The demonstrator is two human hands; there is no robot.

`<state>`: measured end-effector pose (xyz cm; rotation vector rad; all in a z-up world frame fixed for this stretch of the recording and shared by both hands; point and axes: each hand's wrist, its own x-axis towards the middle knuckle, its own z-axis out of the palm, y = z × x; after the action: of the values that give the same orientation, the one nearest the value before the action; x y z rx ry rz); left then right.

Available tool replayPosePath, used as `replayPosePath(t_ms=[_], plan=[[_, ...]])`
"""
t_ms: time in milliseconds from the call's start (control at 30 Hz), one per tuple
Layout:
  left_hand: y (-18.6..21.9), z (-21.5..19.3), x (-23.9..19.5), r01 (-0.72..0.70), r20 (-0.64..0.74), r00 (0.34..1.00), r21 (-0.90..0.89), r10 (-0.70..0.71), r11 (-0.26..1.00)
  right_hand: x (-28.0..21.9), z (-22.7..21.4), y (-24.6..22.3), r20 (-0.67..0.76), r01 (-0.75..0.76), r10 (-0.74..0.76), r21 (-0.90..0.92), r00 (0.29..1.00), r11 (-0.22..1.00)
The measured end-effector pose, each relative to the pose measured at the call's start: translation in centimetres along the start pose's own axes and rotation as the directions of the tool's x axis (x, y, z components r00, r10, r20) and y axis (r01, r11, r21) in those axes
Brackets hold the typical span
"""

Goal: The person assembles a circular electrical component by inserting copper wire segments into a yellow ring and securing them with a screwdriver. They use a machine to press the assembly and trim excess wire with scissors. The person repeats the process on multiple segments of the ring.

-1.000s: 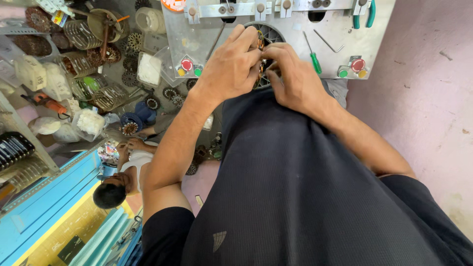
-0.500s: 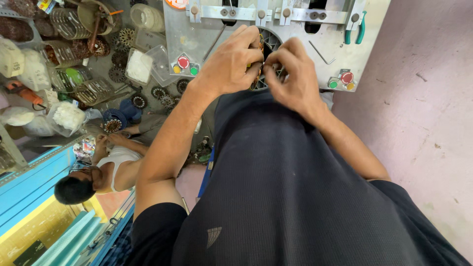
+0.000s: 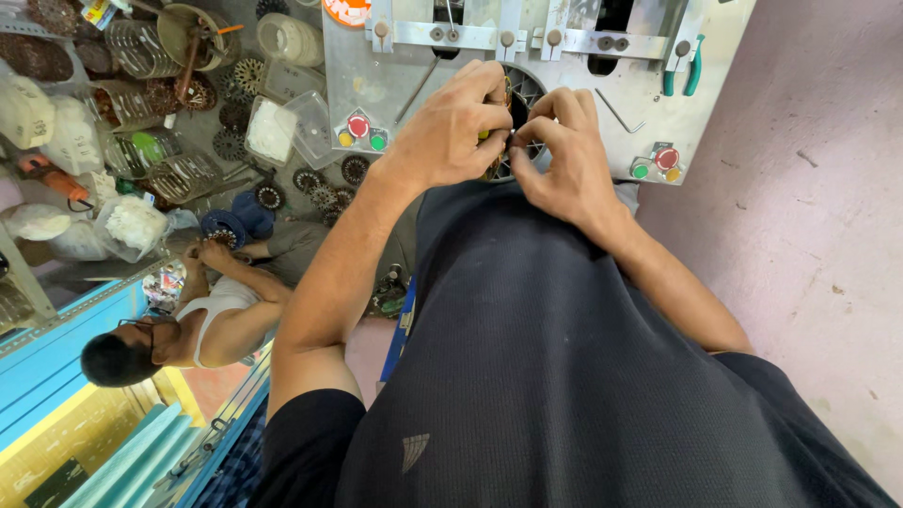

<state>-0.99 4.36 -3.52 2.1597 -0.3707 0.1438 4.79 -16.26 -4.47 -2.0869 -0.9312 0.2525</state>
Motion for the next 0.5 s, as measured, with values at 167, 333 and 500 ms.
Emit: replayPosePath(t_ms=[167, 333, 500], plan=[[0.00, 0.20, -0.20, 0.006, 0.004, 1.000, -0.049, -0.006, 0.999, -0.17, -0.21, 0.00, -0.070, -0.067, 0.067, 0.001, 0.995, 0.998], [0.03, 0.08, -0.09, 0.002, -0.001, 1.000, -0.040, -0.002, 0.999, -0.21, -0.35, -0.22, 0.009, -0.019, 0.019, 0.015, 1.000, 1.000], [0.10, -0.10, 0.00, 0.005, -0.001, 1.000, -0.029, -0.005, 1.000, -0.03, -0.48, -0.64, -0.004, -0.026, 0.026, 0.000, 1.000, 1.000]])
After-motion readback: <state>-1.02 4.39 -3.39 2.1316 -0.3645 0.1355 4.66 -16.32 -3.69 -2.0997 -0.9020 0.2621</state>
